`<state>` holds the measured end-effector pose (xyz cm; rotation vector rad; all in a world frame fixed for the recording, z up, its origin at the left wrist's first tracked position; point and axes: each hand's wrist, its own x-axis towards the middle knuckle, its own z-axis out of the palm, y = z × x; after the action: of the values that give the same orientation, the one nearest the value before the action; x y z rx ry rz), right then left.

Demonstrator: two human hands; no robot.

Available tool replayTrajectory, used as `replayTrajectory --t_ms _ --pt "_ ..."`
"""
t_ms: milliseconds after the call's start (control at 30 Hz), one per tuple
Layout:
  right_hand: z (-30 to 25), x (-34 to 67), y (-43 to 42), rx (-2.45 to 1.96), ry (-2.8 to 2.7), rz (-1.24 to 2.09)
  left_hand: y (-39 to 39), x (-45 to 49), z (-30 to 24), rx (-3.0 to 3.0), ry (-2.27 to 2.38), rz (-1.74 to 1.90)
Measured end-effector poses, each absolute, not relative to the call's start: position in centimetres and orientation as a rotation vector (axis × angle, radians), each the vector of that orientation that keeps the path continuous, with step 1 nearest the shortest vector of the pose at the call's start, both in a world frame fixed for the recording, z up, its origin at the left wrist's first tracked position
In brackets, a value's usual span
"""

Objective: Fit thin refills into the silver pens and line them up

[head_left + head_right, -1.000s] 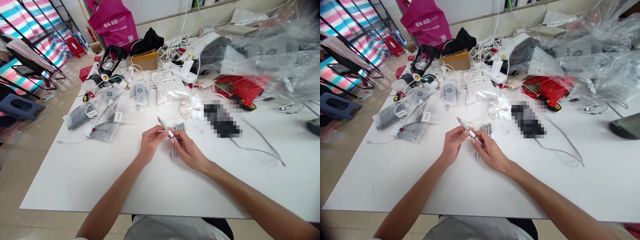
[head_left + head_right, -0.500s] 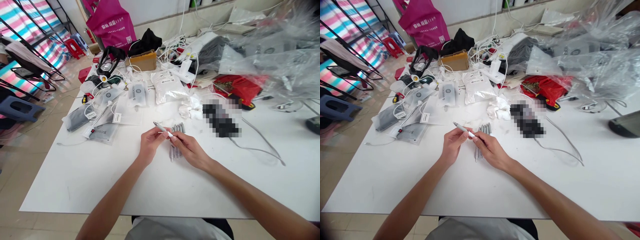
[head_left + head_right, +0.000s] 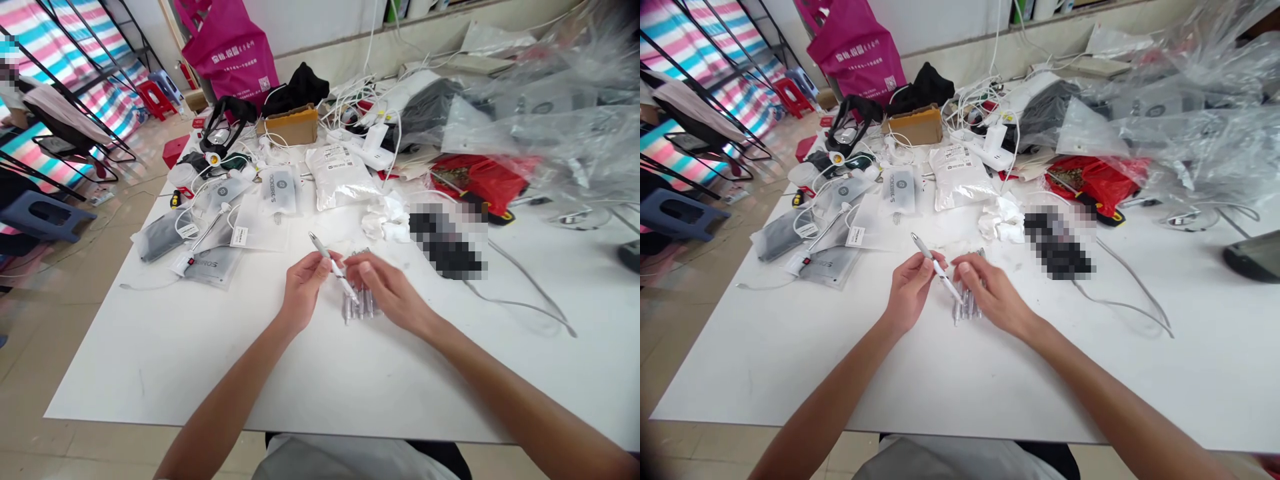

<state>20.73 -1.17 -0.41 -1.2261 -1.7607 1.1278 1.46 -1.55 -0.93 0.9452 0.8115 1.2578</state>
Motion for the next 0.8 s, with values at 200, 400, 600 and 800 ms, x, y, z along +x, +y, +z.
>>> replayTrajectory --t_ms 200,400,600,800 --pt "-0.5 28.7 3.5 -1.947 -1.797 0.020 -0.9 0.6 -0.2 0.731 0.756 1.301" --pt "-1.4 32.1 4.3 -2.531 -1.801 0.119 -1.1 0.7 -0.2 0.757 0.758 1.235" --pt "-2.1 31.8 5.1 -2.510 -1.684 0.216 -1.1 0.8 -0.4 0.786 0.798 1.206" --pt "-2.3 32.0 5.4 -2.462 -1.619 0.276 -1.1 0.7 -0.6 0.803 0.789 1.172"
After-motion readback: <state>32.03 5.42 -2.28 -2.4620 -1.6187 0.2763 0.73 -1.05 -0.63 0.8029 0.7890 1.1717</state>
